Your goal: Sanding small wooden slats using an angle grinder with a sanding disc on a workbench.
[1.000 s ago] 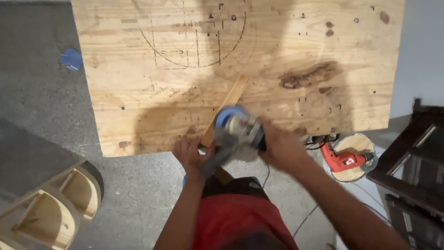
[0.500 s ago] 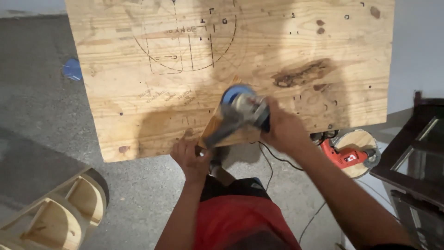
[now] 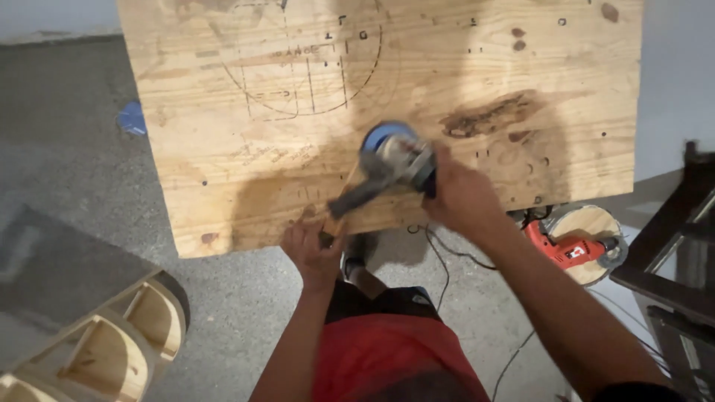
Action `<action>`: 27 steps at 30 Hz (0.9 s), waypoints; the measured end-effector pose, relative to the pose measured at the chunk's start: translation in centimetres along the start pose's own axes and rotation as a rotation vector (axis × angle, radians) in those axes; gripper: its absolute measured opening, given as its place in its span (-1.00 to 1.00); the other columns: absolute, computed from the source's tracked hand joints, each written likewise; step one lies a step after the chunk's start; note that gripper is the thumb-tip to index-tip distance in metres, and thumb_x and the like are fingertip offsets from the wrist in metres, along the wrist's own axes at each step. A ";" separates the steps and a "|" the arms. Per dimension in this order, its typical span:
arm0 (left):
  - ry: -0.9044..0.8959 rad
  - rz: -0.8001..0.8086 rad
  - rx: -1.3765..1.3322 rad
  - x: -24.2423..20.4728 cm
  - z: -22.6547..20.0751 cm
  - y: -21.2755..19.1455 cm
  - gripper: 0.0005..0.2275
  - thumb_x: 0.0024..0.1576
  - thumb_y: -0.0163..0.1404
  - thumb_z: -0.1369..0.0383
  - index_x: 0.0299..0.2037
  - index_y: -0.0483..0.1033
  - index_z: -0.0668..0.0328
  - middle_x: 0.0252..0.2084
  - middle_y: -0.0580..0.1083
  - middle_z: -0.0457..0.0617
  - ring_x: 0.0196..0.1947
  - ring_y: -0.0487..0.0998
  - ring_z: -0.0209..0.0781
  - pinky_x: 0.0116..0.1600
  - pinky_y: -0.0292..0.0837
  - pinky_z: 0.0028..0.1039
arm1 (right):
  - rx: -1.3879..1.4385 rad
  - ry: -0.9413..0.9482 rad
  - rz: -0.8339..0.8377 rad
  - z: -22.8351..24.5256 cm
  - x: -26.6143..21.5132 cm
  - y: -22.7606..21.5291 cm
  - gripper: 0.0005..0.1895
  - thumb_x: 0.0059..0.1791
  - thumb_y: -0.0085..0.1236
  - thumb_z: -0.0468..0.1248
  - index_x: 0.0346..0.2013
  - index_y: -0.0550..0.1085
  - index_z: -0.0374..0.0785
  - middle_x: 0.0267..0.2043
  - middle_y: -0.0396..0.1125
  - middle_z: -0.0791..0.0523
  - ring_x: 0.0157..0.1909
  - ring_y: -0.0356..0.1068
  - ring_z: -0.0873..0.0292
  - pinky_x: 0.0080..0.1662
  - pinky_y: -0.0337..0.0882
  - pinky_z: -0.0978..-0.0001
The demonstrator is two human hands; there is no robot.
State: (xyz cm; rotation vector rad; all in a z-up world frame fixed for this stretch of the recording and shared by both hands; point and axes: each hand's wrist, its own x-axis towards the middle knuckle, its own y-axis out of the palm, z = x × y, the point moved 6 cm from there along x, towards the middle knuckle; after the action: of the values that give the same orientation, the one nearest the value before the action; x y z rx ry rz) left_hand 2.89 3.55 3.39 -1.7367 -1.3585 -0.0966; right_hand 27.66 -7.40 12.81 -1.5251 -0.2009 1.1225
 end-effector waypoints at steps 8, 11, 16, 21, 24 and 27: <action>0.076 0.070 0.001 -2.9 3.0 1.5 -0.61 0.05 0.19 -0.09 -0.32 0.61 0.08 -0.33 0.42 0.08 -0.34 0.49 0.16 -0.15 0.44 -0.18 | 0.004 -0.214 0.168 2.4 -2.9 5.5 0.02 -0.17 0.24 -0.01 0.44 0.01 -0.33 0.07 0.39 -0.19 0.03 0.49 -0.32 0.05 0.50 -0.22; 0.035 0.043 -0.003 -0.1 0.2 -0.1 -0.65 0.06 0.20 -0.06 -0.32 0.59 0.05 -0.32 0.42 0.05 -0.34 0.48 0.15 -0.13 0.43 -0.19 | 0.034 -0.146 0.143 1.4 -1.6 3.3 0.04 -0.16 0.20 -0.01 0.46 -0.04 -0.35 0.09 0.38 -0.19 0.03 0.49 -0.31 0.05 0.49 -0.23; -0.058 0.064 -0.034 0.8 -0.3 -0.8 -0.65 0.01 0.29 -0.03 -0.35 0.56 0.05 -0.40 0.38 -0.01 -0.38 0.48 0.14 -0.17 0.37 -0.17 | 0.025 -0.002 0.040 1.1 -0.4 0.6 0.04 -0.17 0.09 -0.06 0.51 -0.11 -0.29 -0.03 0.44 -0.13 -0.11 0.52 -0.29 -0.01 0.50 -0.20; -0.040 0.088 -0.022 -2.5 2.3 0.8 -0.67 0.02 0.25 -0.04 -0.29 0.66 0.00 -0.34 0.47 0.03 -0.38 0.50 0.13 -0.21 0.36 -0.20 | 0.045 -0.273 0.085 3.9 -2.4 3.0 -0.02 -0.19 0.18 -0.06 0.43 0.05 -0.33 -0.02 0.43 -0.14 -0.09 0.52 -0.28 -0.05 0.53 -0.18; -0.077 0.036 0.051 -2.6 1.7 0.9 -0.54 0.07 0.11 -0.24 -0.27 0.61 -0.04 -0.17 0.51 -0.03 -0.09 0.53 0.07 -0.04 0.30 -0.27 | -0.013 -0.206 -0.041 1.1 0.0 1.7 0.01 -0.19 0.14 -0.09 0.45 -0.02 -0.39 -0.11 0.44 -0.14 -0.15 0.54 -0.28 -0.08 0.51 -0.21; -0.113 0.029 -0.009 -1.0 0.8 0.1 -0.64 -0.04 0.33 -0.07 -0.33 0.60 -0.02 -0.29 0.46 -0.04 -0.23 0.51 0.08 -0.10 0.30 -0.25 | -0.001 -0.117 -0.102 0.5 0.7 -0.5 0.03 -0.19 0.13 -0.11 0.47 -0.04 -0.41 -0.14 0.44 -0.15 -0.23 0.52 -0.31 -0.16 0.52 -0.21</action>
State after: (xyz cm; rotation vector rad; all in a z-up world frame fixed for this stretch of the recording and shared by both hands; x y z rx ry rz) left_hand 2.26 3.34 2.33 -1.7915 -1.4158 0.0117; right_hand 27.88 -6.38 12.92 -1.4351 -0.3550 1.1313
